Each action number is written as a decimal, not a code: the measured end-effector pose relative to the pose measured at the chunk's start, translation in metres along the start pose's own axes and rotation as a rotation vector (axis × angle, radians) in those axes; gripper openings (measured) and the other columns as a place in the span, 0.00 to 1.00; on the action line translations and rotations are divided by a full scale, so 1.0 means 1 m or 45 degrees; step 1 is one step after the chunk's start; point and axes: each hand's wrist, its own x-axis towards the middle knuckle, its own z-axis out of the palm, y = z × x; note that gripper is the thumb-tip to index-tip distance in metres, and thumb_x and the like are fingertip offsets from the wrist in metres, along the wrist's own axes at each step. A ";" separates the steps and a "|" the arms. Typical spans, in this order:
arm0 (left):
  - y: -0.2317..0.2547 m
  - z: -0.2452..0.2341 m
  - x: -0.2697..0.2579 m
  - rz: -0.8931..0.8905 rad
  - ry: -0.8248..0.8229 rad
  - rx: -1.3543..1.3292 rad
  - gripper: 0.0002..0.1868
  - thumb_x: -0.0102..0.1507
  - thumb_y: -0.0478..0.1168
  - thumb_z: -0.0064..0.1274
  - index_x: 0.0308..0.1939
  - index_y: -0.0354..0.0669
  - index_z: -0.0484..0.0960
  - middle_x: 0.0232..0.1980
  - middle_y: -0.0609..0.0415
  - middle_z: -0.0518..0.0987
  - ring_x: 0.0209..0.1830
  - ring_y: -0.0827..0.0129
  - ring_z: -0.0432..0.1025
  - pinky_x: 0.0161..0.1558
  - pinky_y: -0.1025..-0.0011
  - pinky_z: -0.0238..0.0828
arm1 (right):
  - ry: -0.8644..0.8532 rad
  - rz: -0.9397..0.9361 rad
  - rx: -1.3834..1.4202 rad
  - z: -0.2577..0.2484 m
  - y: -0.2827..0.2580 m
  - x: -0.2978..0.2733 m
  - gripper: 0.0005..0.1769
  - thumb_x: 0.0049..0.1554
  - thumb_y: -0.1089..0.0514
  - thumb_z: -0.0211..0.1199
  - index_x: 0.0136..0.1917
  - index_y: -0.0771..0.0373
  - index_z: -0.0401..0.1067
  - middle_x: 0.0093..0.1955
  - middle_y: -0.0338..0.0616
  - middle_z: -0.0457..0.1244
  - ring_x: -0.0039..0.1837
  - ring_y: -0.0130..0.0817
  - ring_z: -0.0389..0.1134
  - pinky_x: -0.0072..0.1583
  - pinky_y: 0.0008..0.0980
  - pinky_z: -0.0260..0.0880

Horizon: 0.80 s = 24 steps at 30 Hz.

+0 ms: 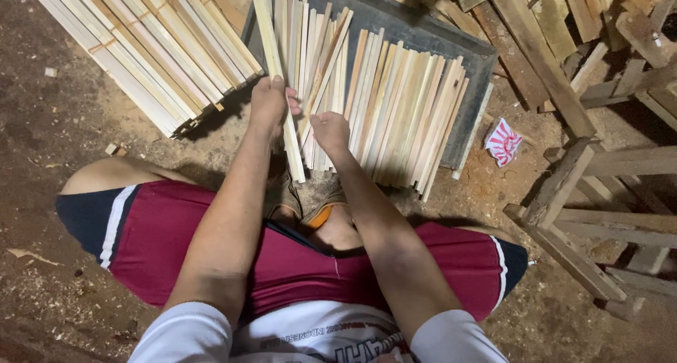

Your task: The person sits cross-legged on the floor and repeatedly picks up thin wooden sticks from a tray, inspects them by hand, and places them into a growing stack to the left. The process continues throughout the clip with no tools used.

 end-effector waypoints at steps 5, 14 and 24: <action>0.016 0.006 -0.013 -0.110 0.036 -0.095 0.21 0.69 0.47 0.34 0.51 0.32 0.74 0.34 0.41 0.81 0.23 0.63 0.79 0.27 0.62 0.89 | 0.003 -0.087 -0.147 -0.015 -0.040 -0.026 0.16 0.51 0.49 0.62 0.37 0.64 0.78 0.29 0.55 0.67 0.41 0.53 0.75 0.45 0.46 0.73; 0.015 -0.001 -0.009 -0.186 -0.058 -0.307 0.18 0.68 0.42 0.36 0.55 0.35 0.71 0.41 0.39 0.82 0.30 0.60 0.81 0.36 0.59 0.90 | 0.302 -0.021 0.248 -0.036 -0.018 -0.051 0.15 0.54 0.55 0.57 0.46 0.69 0.76 0.42 0.62 0.69 0.52 0.60 0.71 0.54 0.54 0.71; -0.130 0.031 0.111 -0.167 -0.249 -0.536 0.20 0.71 0.44 0.41 0.65 0.39 0.69 0.53 0.37 0.78 0.45 0.54 0.81 0.47 0.48 0.86 | 0.622 -0.757 0.344 -0.045 -0.030 -0.125 0.03 0.54 0.66 0.66 0.44 0.66 0.77 0.35 0.52 0.71 0.34 0.40 0.73 0.34 0.34 0.72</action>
